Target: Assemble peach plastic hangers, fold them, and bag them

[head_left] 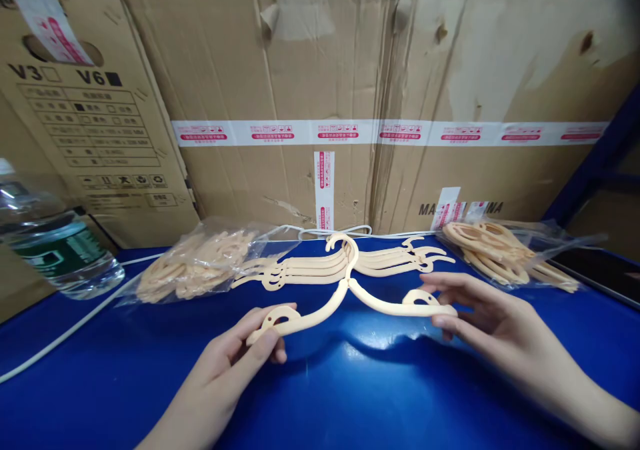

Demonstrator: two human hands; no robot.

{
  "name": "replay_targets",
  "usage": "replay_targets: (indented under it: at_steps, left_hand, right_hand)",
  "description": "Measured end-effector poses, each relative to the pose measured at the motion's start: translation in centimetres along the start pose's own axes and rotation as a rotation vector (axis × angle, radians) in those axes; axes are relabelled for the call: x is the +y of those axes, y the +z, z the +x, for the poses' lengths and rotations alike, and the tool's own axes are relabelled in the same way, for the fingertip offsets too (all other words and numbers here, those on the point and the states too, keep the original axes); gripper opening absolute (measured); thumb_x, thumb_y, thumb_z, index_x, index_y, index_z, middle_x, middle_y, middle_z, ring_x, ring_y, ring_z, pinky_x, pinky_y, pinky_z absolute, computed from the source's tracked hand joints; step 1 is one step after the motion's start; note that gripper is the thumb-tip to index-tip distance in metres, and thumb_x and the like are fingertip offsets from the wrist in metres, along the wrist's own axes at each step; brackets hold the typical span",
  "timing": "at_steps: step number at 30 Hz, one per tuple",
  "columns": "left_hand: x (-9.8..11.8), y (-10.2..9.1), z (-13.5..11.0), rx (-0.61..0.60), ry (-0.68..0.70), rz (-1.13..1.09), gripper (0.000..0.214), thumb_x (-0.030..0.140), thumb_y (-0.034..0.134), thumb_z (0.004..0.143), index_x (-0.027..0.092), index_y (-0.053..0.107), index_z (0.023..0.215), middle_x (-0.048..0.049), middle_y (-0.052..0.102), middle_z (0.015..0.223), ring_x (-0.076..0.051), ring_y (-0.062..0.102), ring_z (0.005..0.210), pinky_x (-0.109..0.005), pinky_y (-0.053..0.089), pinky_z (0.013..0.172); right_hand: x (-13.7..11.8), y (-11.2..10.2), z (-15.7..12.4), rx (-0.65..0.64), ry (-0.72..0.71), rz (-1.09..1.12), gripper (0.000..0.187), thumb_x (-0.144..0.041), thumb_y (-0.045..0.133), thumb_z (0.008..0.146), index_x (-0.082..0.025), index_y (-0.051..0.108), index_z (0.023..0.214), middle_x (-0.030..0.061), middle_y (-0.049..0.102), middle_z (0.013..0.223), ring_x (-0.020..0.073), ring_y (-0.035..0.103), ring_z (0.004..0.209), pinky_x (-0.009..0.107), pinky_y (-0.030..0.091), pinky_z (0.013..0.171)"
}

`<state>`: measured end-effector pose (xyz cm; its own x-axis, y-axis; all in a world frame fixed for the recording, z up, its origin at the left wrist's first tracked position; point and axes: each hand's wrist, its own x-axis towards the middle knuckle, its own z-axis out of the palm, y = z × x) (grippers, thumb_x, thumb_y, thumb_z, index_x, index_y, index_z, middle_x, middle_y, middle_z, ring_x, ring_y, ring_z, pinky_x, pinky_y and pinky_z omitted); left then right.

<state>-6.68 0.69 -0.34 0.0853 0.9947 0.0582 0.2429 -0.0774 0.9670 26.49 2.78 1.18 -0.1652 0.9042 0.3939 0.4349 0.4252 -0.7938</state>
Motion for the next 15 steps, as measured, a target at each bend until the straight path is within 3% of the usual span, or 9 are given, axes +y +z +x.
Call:
replay_targets:
  at_steps: [3, 5, 10, 15]
  left_hand:
    - [-0.3, 0.2, 0.1, 0.060, -0.087, -0.185, 0.051, 0.056, 0.067, 0.084, 0.024, 0.064, 0.123, -0.0026, 0.071, 0.091, -0.022, 0.065, 0.089, -0.031, 0.050, 0.087]
    - [-0.3, 0.4, 0.1, 0.078, -0.121, -0.278, 0.061, 0.055, 0.070, 0.082, 0.022, 0.057, 0.132, -0.0046, 0.073, 0.097, -0.024, 0.068, 0.093, -0.033, 0.053, 0.090]
    - [0.2, 1.0, 0.2, 0.079, -0.079, -0.296, 0.051, 0.050, 0.076, 0.078, 0.022, 0.062, 0.119, -0.0021, 0.070, 0.091, -0.019, 0.068, 0.080, -0.026, 0.059, 0.074]
    - [1.3, 2.2, -0.5, 0.060, -0.046, -0.243, 0.042, 0.047, 0.074, 0.080, 0.022, 0.060, 0.110, 0.0014, 0.067, 0.080, -0.014, 0.065, 0.065, -0.022, 0.058, 0.058]
  right_hand:
    - [0.0, -0.2, 0.4, -0.046, 0.173, 0.209, 0.035, -0.043, 0.074, 0.079, -0.020, 0.070, 0.105, 0.0073, 0.072, 0.090, 0.0141, 0.061, 0.061, 0.026, 0.056, 0.056]
    - [0.2, -0.2, 0.5, -0.051, 0.239, 0.316, 0.033, -0.042, 0.076, 0.078, -0.021, 0.072, 0.102, 0.0061, 0.072, 0.089, 0.0121, 0.058, 0.061, 0.025, 0.054, 0.058]
    - [0.5, 0.9, 0.2, -0.109, 0.391, 0.543, 0.033, -0.040, 0.078, 0.076, -0.020, 0.071, 0.101, 0.0025, 0.068, 0.080, 0.0114, 0.057, 0.063, 0.024, 0.052, 0.060]
    - [0.0, 2.7, -0.8, -0.248, 0.434, 0.751, 0.040, -0.035, 0.077, 0.081, -0.026, 0.050, 0.110, -0.0022, 0.066, 0.078, 0.0105, 0.060, 0.064, 0.022, 0.050, 0.058]
